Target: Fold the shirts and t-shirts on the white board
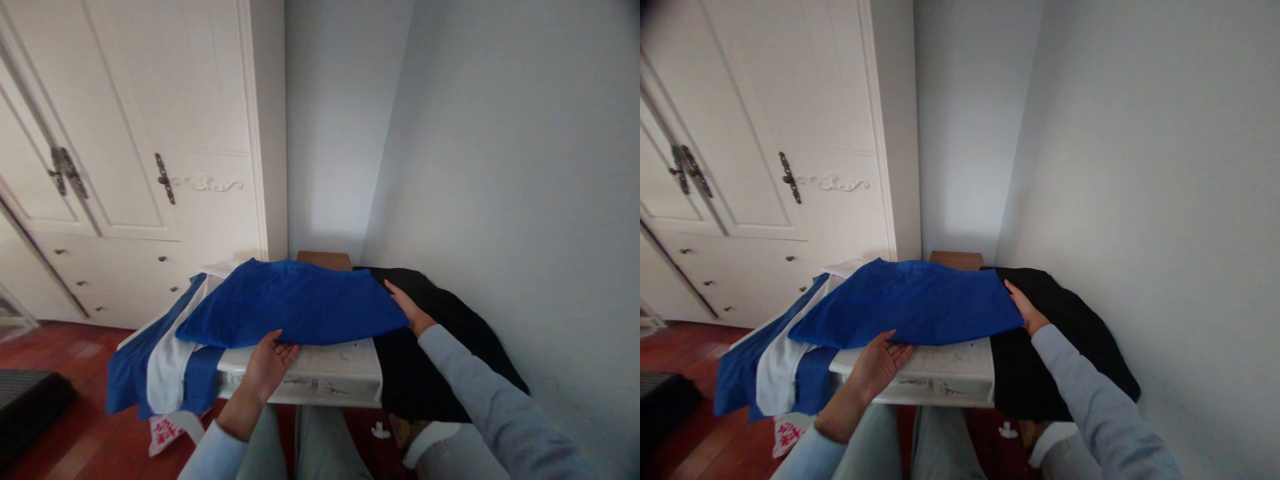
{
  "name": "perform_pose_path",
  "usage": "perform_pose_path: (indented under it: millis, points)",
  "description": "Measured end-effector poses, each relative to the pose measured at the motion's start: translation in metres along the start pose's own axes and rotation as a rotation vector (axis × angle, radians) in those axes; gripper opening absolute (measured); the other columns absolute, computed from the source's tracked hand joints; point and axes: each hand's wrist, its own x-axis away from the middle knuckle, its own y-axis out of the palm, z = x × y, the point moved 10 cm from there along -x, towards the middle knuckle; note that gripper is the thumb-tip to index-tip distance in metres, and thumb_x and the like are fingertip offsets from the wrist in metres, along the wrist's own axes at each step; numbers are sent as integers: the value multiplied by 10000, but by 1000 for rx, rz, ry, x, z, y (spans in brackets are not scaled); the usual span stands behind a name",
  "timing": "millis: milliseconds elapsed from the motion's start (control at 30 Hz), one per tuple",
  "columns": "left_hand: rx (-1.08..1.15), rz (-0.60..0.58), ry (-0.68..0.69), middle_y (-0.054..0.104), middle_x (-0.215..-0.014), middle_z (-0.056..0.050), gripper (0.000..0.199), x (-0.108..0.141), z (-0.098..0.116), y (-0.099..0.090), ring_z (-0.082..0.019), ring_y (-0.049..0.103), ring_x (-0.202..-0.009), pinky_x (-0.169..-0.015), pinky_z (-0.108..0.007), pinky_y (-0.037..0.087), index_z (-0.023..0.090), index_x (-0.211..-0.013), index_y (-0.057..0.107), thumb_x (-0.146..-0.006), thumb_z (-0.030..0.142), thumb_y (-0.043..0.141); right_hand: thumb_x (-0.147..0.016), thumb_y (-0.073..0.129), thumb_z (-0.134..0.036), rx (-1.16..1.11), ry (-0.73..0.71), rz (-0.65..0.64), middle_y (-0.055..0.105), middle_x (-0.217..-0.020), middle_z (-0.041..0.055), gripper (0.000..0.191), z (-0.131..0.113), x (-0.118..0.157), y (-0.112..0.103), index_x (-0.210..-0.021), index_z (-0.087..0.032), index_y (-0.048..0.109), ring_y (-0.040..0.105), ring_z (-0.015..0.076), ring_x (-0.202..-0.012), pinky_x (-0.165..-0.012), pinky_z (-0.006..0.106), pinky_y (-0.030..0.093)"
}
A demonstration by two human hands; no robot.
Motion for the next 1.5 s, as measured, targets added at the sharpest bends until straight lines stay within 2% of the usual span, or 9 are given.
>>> perform_pose_path:
  millis: [167, 333, 500, 633, 867, 967, 1167, 1333, 1500]
  points:
    - [117, 155, 227, 706, -840, -71, 173, 6, 67, -44, -137, 689, -699, -629, -212, 593, 155, -873, 626, -940, 61, 496, -1014, 382, -627, 125, 96, -73, 798, -891, 132, 611, -12, -40, 21, -1184, -125, 686, 767, 276, -858, -1002, 465, 541]
    - [254, 263, 473, 694, -773, -1, 235, 6, 115, -77, -100, 656, -673, -648, -152, 562, 193, -812, 625, -907, 5, 520, -968, 505, -628, 227, 171, -35, 795, -864, 130, 539, -26, -74, 28, -1070, -139, 710, 765, 296, -838, -996, 510, 548]
    - [276, 245, 494, 719, -811, -11, 118, -13, 123, -78, -133, 685, -714, -668, -197, 583, 195, -905, 665, -920, 103, 593, -945, 623, -479, 431, 155, -41, 792, -895, 143, 373, -32, -99, 37, -1011, -123, 716, 763, 267, -858, -974, 457, 568]
    - [199, 256, 469, 764, -992, -48, 256, -29, 129, -68, -220, 733, -919, -819, -315, 626, 213, -1117, 688, -867, 166, 717, -860, 737, -363, 851, -49, -23, 789, -891, 144, 238, -46, -105, 54, -923, -135, 719, 754, 269, -899, -898, 436, 600]
    - [90, 416, 563, 749, -1110, -84, 318, -41, 148, -57, -254, 672, -1179, -1032, -380, 540, 182, -1172, 665, -892, 52, 595, -771, 709, -62, 1222, -453, 274, 758, -1015, 219, 109, -97, -76, 97, -862, -122, 713, 687, 362, -1118, -958, 441, 530]
    - [73, 369, 604, 750, -1045, -72, 226, -41, 150, -37, -235, 706, -1076, -1031, -387, 532, 186, -1083, 676, -922, 78, 560, -872, 625, -120, 1335, -634, 338, 731, -1142, 249, 129, -121, -41, 124, -937, -119, 737, 632, 367, -1223, -1021, 420, 472]
    - [42, 201, 632, 725, -805, -23, 132, -41, 141, 31, -184, 719, -808, -936, -352, 569, 187, -905, 658, -916, 100, 559, -946, 508, -231, 1692, -1028, 441, 794, -996, 151, 287, -158, 77, 158, -1020, -180, 781, 749, 307, -956, -823, 328, 532]
    - [-21, 44, 508, 698, -704, -3, 106, -49, 120, 110, -182, 716, -746, -862, -328, 594, 182, -883, 657, -917, 120, 579, -893, 471, -218, 1525, -1068, 734, 805, -890, 100, 371, -157, 184, 109, -1071, -218, 797, 763, 304, -836, -722, 336, 558]
    - [-127, -55, 269, 726, -741, -57, 126, -58, 95, 181, -214, 741, -757, -846, -366, 616, 153, -875, 663, -921, 68, 582, -843, 479, -296, 1278, -967, 1018, 810, -989, 82, 495, -88, 263, 39, -1251, -216, 747, 767, 313, -891, -766, 369, 607]
